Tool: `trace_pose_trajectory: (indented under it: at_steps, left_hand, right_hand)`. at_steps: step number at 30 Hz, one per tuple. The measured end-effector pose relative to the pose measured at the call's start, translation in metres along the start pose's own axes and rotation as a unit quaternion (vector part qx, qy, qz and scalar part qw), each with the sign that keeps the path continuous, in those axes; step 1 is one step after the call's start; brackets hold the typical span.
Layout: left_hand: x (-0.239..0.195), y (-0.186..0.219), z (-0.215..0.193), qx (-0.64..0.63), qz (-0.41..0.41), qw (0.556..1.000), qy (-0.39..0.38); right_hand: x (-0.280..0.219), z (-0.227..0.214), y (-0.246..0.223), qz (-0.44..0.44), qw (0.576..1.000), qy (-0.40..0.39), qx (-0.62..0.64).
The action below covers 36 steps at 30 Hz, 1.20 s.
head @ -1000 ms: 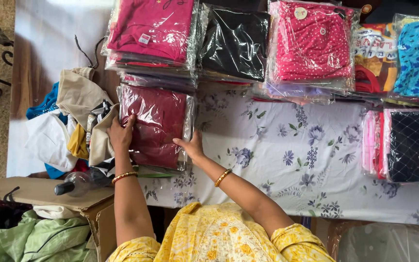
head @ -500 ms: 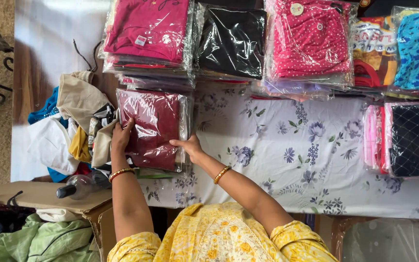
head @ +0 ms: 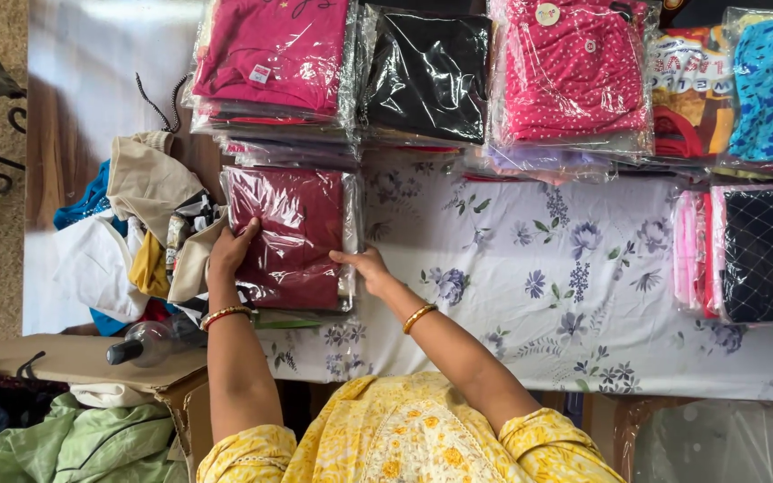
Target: The person folds a black garment on the table, wraps it in a clear plastic bag, and stacks it with other packaged clothes. They then fold a striped top, wrap it in plastic, and place it on the stack of packaged garments.
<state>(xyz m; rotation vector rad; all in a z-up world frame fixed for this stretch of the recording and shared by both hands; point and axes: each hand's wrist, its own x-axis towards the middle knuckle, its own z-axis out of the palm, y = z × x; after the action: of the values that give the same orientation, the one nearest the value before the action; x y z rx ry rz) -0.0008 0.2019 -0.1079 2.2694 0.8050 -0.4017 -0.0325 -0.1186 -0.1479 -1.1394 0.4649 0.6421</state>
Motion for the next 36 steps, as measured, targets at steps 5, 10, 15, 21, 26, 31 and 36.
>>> trace_pose_trajectory:
  at_steps: [5,10,15,21,26,31,36]
  left_hand:
    - [-0.009,0.01,0.006,0.061,-0.01,0.997,-0.035]
    - [-0.002,-0.008,0.022,-0.031,-0.066,0.993,-0.097]
    - [-0.022,-0.011,0.031,-0.227,-0.117,0.958,-0.132]
    - [-0.059,0.004,0.035,-0.285,-0.166,0.924,-0.195]
    - [-0.064,0.003,0.056,-0.358,-0.157,0.899,-0.199]
    - [-0.092,-0.007,0.064,-0.367,-0.175,0.886,-0.223]
    - [-0.151,0.021,0.074,-0.418,0.017,0.841,-0.342]
  right_hand:
    - [0.006,-0.023,-0.009,0.036,0.997,-0.072,-0.005]
    - [-0.014,-0.028,-0.03,0.054,0.995,-0.085,0.014]
    - [0.003,-0.049,-0.027,0.083,0.992,-0.087,0.039]
    - [0.016,-0.08,-0.04,0.134,0.988,-0.074,0.03]
    - [-0.004,-0.087,-0.049,0.133,0.986,-0.092,0.023]
    - [-0.049,-0.104,-0.077,0.129,0.987,-0.093,0.016]
    - [-0.106,-0.145,-0.106,0.109,0.991,-0.08,-0.011]
